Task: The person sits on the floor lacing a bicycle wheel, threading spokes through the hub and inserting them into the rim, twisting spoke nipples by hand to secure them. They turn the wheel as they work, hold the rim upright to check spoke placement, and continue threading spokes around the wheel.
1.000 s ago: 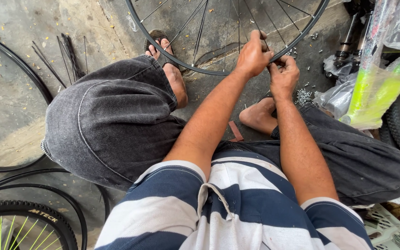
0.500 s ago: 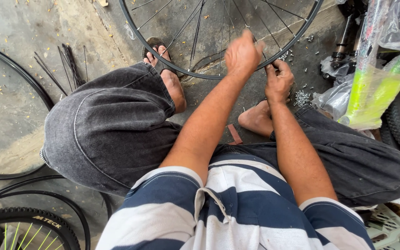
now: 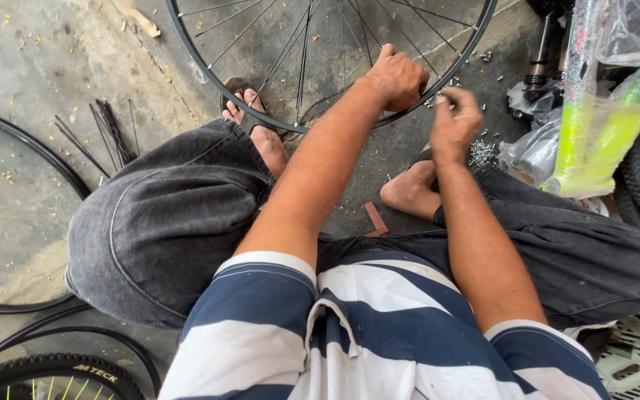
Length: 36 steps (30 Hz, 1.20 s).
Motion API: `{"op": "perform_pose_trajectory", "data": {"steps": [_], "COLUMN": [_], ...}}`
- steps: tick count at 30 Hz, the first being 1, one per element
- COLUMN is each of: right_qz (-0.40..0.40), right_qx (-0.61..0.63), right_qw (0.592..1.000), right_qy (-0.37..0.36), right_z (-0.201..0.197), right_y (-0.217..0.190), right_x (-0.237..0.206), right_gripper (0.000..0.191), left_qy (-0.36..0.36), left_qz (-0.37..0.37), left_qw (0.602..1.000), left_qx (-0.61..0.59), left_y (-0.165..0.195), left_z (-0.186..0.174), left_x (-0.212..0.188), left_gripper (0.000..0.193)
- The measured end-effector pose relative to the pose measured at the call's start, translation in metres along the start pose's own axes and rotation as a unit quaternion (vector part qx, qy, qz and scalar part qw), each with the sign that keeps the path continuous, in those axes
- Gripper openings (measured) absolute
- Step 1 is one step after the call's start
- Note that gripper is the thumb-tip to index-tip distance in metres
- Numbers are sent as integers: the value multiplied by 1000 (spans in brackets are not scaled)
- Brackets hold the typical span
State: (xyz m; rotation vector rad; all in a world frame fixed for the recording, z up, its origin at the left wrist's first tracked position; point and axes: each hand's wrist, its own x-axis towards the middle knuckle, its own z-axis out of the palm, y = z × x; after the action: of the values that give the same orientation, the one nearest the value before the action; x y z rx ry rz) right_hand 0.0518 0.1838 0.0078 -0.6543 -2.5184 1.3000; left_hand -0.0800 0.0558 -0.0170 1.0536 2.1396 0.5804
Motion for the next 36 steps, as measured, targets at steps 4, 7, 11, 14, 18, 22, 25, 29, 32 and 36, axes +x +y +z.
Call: {"op": "perform_pose_trajectory", "data": {"steps": [4,7,11,14,18,22,25,29,32,36], "right_qz": [-107,-227,-306,-326,-386,-312,-292,-269,-332,-264], "right_qx": [-38,-38,-68,-92,-262,-200,-162,-122,-210,-265], "right_qw": [993,973,939,920,872,925,939,951,915,926], "right_qy": [13,-21,-141,-198,-146,-84,-82,-92,-95,-45], "right_z": [-7,11,70,88,63,19,20,46,54,38], "right_y": [-55,-103,-136,-124,-99,-99,-106,-102,-91,-90], "right_x": [24,41,44,73,105,83,50,65,92,95], "right_gripper": [18,18,21,16,19,17,16,19,24,17], "left_qy": [-12,102,169,149,32,-15,75,108,0,3], "left_qz": [2,41,53,18,-39,-38,-2,124,35,-30], "left_qw": [999,994,984,988,996,997,997,980,994,999], "left_qx": [45,21,18,34,80,73,-35,114,101,39], "left_y": [0,0,-5,0,20,18,6,-2,1,5], "left_z": [7,19,27,28,20,18,25,23,19,17], "left_x": [4,13,18,18,11,11,17,24,16,10], "left_gripper": [24,30,32,34,37,41,35,36,28,33]}}
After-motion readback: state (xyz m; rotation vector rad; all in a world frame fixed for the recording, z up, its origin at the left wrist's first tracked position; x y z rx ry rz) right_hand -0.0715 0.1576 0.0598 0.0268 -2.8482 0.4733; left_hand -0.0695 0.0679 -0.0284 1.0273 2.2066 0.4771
